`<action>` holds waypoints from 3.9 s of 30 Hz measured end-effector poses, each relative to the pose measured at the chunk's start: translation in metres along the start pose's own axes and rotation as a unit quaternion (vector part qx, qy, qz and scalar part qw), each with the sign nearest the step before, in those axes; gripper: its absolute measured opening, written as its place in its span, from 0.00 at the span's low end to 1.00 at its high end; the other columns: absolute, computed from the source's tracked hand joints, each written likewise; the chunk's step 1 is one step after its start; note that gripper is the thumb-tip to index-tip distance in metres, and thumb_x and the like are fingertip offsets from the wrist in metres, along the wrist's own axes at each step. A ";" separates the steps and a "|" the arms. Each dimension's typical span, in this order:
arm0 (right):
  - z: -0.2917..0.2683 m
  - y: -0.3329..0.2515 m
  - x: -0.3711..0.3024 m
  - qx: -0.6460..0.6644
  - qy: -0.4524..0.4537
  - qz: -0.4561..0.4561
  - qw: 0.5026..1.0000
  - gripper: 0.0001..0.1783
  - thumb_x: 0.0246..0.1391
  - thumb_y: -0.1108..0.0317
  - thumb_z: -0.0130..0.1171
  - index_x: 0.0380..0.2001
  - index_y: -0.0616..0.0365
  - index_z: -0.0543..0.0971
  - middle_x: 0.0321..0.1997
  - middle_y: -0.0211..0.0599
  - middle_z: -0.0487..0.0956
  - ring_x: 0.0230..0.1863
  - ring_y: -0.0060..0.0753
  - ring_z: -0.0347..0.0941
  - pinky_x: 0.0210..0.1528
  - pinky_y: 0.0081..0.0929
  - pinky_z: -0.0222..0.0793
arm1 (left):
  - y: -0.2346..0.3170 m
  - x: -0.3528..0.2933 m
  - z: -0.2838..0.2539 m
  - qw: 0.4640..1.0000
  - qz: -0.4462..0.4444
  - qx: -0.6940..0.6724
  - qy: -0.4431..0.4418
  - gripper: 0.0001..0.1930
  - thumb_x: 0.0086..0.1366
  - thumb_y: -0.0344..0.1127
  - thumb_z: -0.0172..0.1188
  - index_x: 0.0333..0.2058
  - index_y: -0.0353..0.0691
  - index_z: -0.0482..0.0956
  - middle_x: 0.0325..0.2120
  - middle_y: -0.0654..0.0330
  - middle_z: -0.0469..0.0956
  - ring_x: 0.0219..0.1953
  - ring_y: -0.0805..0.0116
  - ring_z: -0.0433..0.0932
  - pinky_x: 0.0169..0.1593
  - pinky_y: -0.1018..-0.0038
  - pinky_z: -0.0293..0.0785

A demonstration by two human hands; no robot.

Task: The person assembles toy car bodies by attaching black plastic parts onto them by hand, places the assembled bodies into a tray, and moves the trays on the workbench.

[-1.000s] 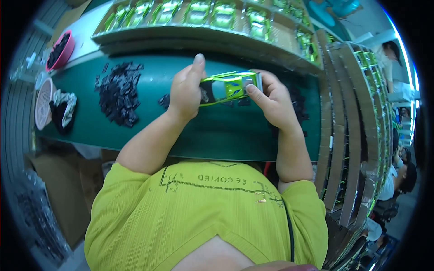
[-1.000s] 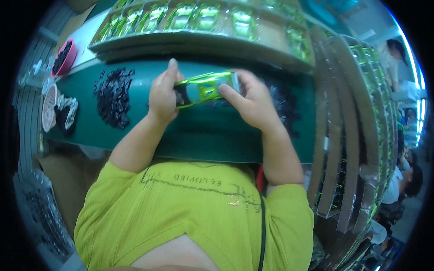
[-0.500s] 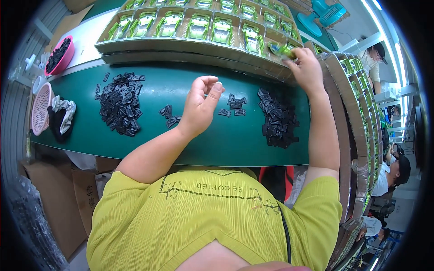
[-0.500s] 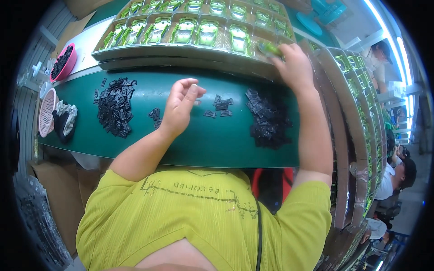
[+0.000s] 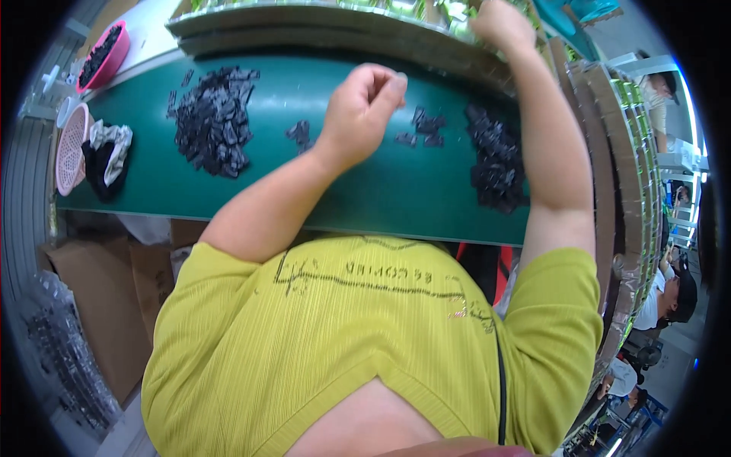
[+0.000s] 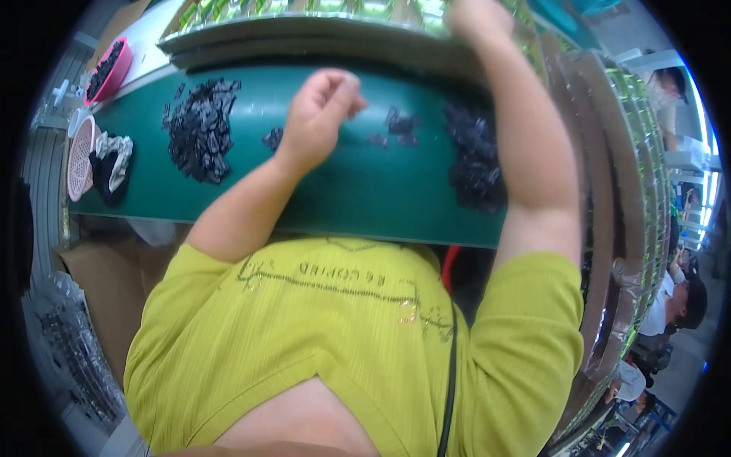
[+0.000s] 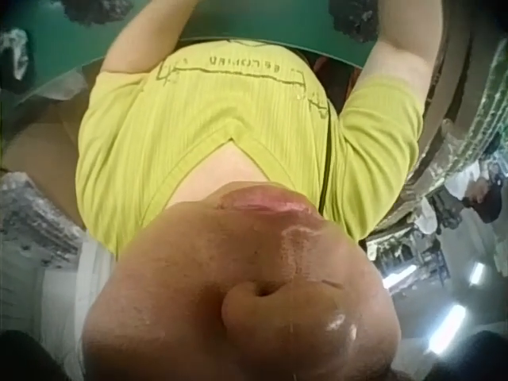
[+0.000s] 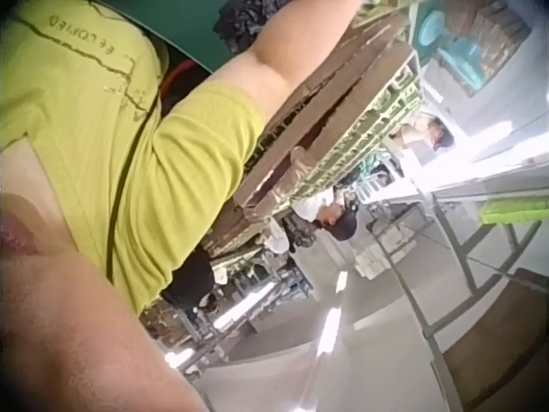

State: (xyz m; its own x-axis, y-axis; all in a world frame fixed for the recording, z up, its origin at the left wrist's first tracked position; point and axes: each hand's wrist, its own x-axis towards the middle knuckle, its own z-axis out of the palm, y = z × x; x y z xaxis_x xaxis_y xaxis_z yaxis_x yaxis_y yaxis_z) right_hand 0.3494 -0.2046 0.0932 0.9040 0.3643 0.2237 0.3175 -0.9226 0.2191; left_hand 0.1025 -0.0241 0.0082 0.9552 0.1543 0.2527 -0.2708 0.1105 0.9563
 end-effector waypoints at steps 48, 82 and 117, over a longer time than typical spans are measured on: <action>-0.003 -0.074 -0.274 0.567 0.024 -0.131 0.813 0.11 0.52 0.83 0.63 0.40 0.63 0.83 0.31 0.39 0.81 0.32 0.34 0.80 0.35 0.24 0.75 | 0.024 -0.016 -0.013 0.849 -0.105 0.386 -0.345 0.10 0.54 0.25 0.59 0.37 0.36 0.78 0.30 0.48 0.78 0.36 0.49 0.78 0.39 0.61 0.74; 0.002 -0.093 -0.269 0.452 0.121 -0.141 0.872 0.06 0.45 0.78 0.68 0.28 0.57 0.83 0.26 0.38 0.79 0.26 0.41 0.76 0.29 0.30 0.73 | 0.015 -0.013 -0.014 0.877 -0.118 0.336 -0.324 0.08 0.56 0.26 0.66 0.33 0.33 0.78 0.25 0.54 0.78 0.29 0.65 0.78 0.34 0.71 0.74; -0.008 -0.084 -0.230 0.291 0.027 -0.372 0.881 0.07 0.44 0.70 0.65 0.23 0.58 0.76 0.28 0.39 0.74 0.32 0.46 0.74 0.33 0.38 0.72 | 0.027 -0.056 -0.016 0.831 0.113 0.507 -0.200 0.11 0.52 0.36 0.66 0.33 0.38 0.82 0.33 0.52 0.80 0.40 0.52 0.80 0.42 0.61 0.77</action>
State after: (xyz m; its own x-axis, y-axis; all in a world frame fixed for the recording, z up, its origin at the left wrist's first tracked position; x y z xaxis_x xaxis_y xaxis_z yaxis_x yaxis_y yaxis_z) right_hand 0.1123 -0.2102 0.0307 0.3729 0.8870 0.2722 0.9241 -0.3284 -0.1955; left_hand 0.0397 -0.0137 0.0176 0.9116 -0.3030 0.2779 -0.4032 -0.7914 0.4594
